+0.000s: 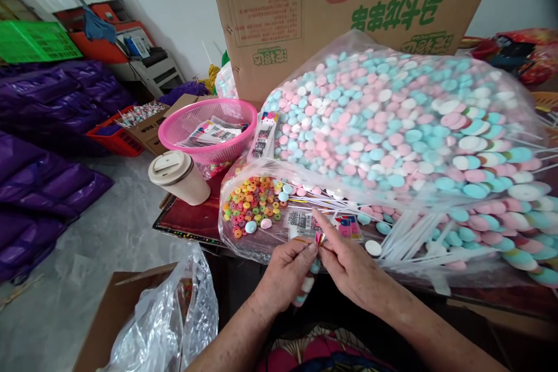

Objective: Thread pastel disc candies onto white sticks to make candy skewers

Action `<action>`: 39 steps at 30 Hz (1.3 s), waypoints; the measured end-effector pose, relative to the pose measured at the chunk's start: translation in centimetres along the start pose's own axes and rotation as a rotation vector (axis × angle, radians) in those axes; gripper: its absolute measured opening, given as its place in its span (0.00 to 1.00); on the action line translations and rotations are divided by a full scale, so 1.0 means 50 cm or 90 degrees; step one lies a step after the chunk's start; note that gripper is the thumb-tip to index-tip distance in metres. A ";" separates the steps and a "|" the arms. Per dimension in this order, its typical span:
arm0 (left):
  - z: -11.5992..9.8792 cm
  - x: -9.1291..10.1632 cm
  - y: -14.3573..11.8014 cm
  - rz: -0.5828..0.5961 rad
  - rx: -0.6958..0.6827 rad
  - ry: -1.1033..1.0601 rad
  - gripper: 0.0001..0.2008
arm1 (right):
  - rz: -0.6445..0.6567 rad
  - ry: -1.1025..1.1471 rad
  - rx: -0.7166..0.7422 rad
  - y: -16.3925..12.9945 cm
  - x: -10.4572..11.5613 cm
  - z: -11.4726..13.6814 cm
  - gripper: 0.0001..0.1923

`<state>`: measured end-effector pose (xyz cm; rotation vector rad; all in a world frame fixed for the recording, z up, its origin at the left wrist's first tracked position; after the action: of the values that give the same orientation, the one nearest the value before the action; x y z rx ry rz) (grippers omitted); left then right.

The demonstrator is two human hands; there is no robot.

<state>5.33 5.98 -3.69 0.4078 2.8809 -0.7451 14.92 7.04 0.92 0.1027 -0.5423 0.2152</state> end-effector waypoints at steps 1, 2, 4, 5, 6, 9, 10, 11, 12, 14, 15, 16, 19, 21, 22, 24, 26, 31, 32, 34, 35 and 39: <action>0.003 0.007 0.003 -0.023 -0.005 -0.036 0.18 | -0.042 0.013 0.002 -0.003 0.004 0.000 0.32; 0.004 0.011 0.006 -0.036 -0.011 -0.066 0.18 | -0.082 0.050 -0.002 -0.008 0.008 -0.002 0.34; 0.006 0.008 0.009 -0.029 0.000 -0.123 0.17 | -0.124 0.177 -0.040 -0.019 0.009 -0.014 0.38; 0.007 0.002 0.009 -0.011 0.017 -0.152 0.16 | -0.124 0.247 -0.063 -0.023 0.005 -0.020 0.39; 0.007 -0.006 0.008 0.007 0.034 -0.186 0.14 | -0.120 0.301 -0.080 -0.027 0.003 -0.024 0.41; -0.004 -0.023 0.002 0.015 0.044 -0.281 0.12 | -0.159 0.311 -0.066 -0.034 0.026 -0.019 0.42; -0.010 -0.025 0.000 0.002 0.033 -0.293 0.12 | -0.176 0.290 -0.059 -0.035 0.036 -0.017 0.41; -0.016 -0.026 -0.001 -0.010 0.016 -0.290 0.12 | -0.179 0.282 -0.064 -0.034 0.042 -0.018 0.39; -0.022 -0.026 -0.002 -0.018 -0.003 -0.273 0.12 | -0.156 0.292 -0.082 -0.031 0.040 -0.021 0.36; -0.036 -0.026 -0.004 -0.019 -0.042 -0.217 0.13 | -0.049 0.351 -0.134 -0.023 0.021 -0.027 0.25; -0.041 -0.026 -0.005 -0.013 -0.052 -0.192 0.13 | 0.016 0.374 -0.149 -0.021 0.011 -0.025 0.20; -0.042 -0.027 -0.005 0.001 -0.048 -0.175 0.13 | 0.077 0.380 -0.151 -0.020 0.005 -0.019 0.17; -0.027 -0.047 -0.007 0.106 0.035 -0.172 0.14 | 0.204 0.316 -0.085 -0.020 0.013 0.004 0.15; -0.016 -0.070 -0.015 0.202 0.090 -0.178 0.15 | 0.300 0.277 -0.037 -0.027 0.012 0.018 0.14; -0.012 -0.077 -0.017 0.229 0.105 -0.180 0.16 | 0.340 0.274 -0.024 -0.031 0.009 0.021 0.14; -0.005 -0.079 -0.016 0.225 0.125 -0.196 0.17 | 0.361 0.281 -0.019 -0.033 0.005 0.022 0.15; -0.001 -0.070 -0.010 0.167 0.132 -0.223 0.16 | 0.261 0.287 -0.023 -0.020 0.014 0.014 0.12; -0.014 -0.041 -0.005 0.008 0.096 -0.260 0.16 | -0.086 0.229 0.013 -0.018 0.049 0.012 0.14; -0.016 -0.036 -0.006 -0.017 0.087 -0.255 0.16 | -0.118 0.192 0.043 -0.023 0.053 0.023 0.13; -0.023 -0.027 -0.010 -0.054 0.063 -0.235 0.17 | -0.146 0.113 0.117 -0.031 0.058 0.052 0.11; -0.027 -0.024 -0.012 -0.063 0.046 -0.222 0.17 | -0.143 0.083 0.151 -0.035 0.059 0.064 0.10; -0.042 -0.025 -0.018 -0.062 -0.020 -0.149 0.18 | -0.126 -0.037 0.250 -0.041 0.059 0.087 0.08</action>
<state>6.11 5.99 -1.19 0.1643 2.7031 -0.7096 15.66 4.89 6.08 0.5427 -0.5387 0.1234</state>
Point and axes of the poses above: each hand's wrist, its own y-axis towards the middle knuckle, its own x-axis out of the back of the hand, z = x × y, the point moved 9 cm from there along y, towards the middle knuckle, and after that the axes turned 9 degrees about y, right-handed, at the moved point
